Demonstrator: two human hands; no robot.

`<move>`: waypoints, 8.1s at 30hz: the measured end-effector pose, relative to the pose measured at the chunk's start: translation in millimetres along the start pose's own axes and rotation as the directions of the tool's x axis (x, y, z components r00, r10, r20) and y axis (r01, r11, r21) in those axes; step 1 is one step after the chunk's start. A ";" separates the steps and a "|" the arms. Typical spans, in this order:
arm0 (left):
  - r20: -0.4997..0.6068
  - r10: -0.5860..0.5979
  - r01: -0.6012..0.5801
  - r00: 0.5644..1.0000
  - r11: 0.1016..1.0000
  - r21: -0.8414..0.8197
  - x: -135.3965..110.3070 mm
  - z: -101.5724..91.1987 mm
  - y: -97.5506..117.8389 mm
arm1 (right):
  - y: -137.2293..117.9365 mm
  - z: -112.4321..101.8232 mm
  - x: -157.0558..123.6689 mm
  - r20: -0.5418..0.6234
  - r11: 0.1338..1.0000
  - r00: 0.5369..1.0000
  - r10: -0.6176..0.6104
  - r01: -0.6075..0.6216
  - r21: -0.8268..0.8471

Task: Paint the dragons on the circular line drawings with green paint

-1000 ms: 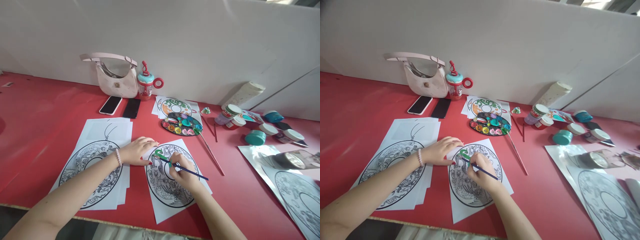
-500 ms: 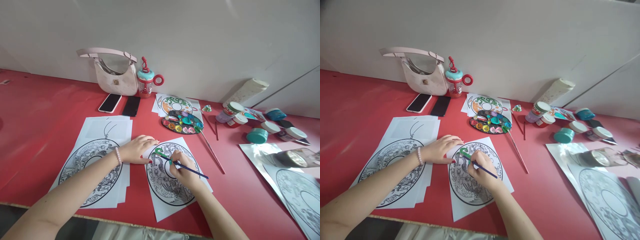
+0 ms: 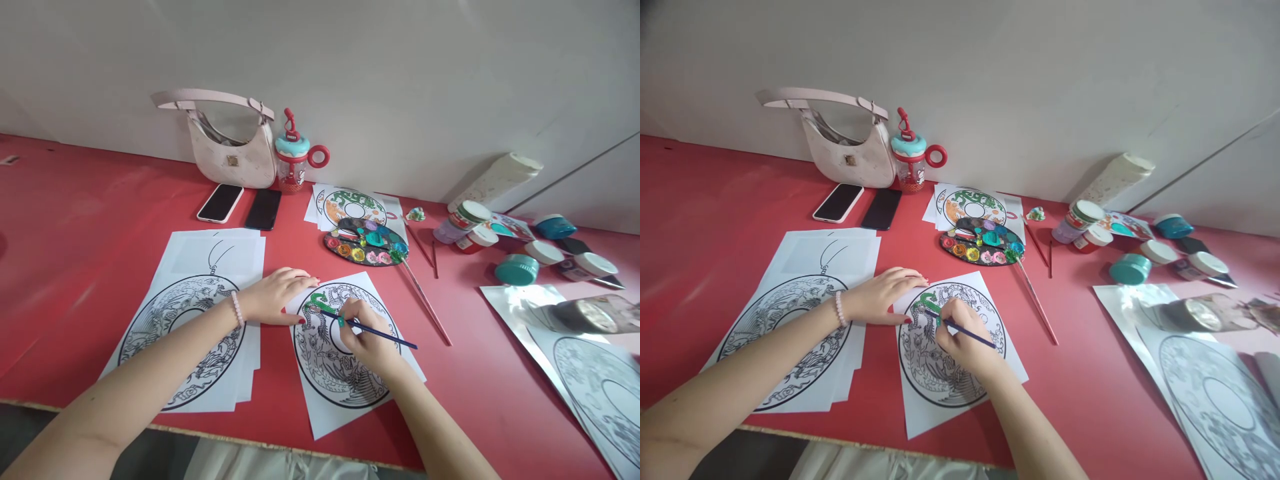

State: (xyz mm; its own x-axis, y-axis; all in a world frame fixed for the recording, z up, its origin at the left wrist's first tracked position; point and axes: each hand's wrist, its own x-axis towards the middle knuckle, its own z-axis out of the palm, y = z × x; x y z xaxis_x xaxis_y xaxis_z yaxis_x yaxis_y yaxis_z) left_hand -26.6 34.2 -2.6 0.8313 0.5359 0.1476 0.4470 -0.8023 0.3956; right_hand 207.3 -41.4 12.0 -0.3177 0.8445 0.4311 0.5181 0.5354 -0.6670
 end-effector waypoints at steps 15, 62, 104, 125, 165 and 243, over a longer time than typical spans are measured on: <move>-0.006 0.014 -0.014 1.000 1.000 -0.001 -0.9 -1.6 -0.4 | 0.0 -6.1 0.8 -0.096 0.999 0.995 0.014 -0.009 0.054; 0.004 0.045 -0.045 0.999 0.999 0.000 4.7 -4.7 0.1 | -4.2 -6.5 10.3 0.042 0.972 0.994 -0.098 0.086 0.218; 0.007 0.036 -0.036 0.999 0.999 -0.026 4.7 -3.5 -0.6 | 1.6 -4.3 3.9 0.023 0.975 0.999 -0.047 0.041 0.217; -0.020 0.054 -0.054 0.998 0.999 -0.008 4.6 -2.9 -0.8 | -0.4 -6.7 9.9 0.006 0.978 0.999 -0.044 0.042 0.204; -0.028 0.063 -0.063 0.998 0.998 0.002 5.4 -2.1 -1.7 | 0.1 -8.5 2.8 0.035 0.941 0.998 -0.060 0.045 0.336; 0.020 0.033 -0.033 0.999 0.999 0.005 5.6 -6.4 1.4 | -0.3 -12.2 0.0 0.013 0.924 0.994 -0.106 0.094 0.370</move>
State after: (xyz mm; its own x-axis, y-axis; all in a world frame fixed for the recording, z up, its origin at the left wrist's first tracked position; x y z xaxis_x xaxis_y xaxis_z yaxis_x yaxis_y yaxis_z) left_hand -23.4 37.8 4.5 0.8520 0.5036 0.1428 0.4205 -0.8210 0.3863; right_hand 216.8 -41.8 19.6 -0.3813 0.7830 0.4914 0.1555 0.5783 -0.8008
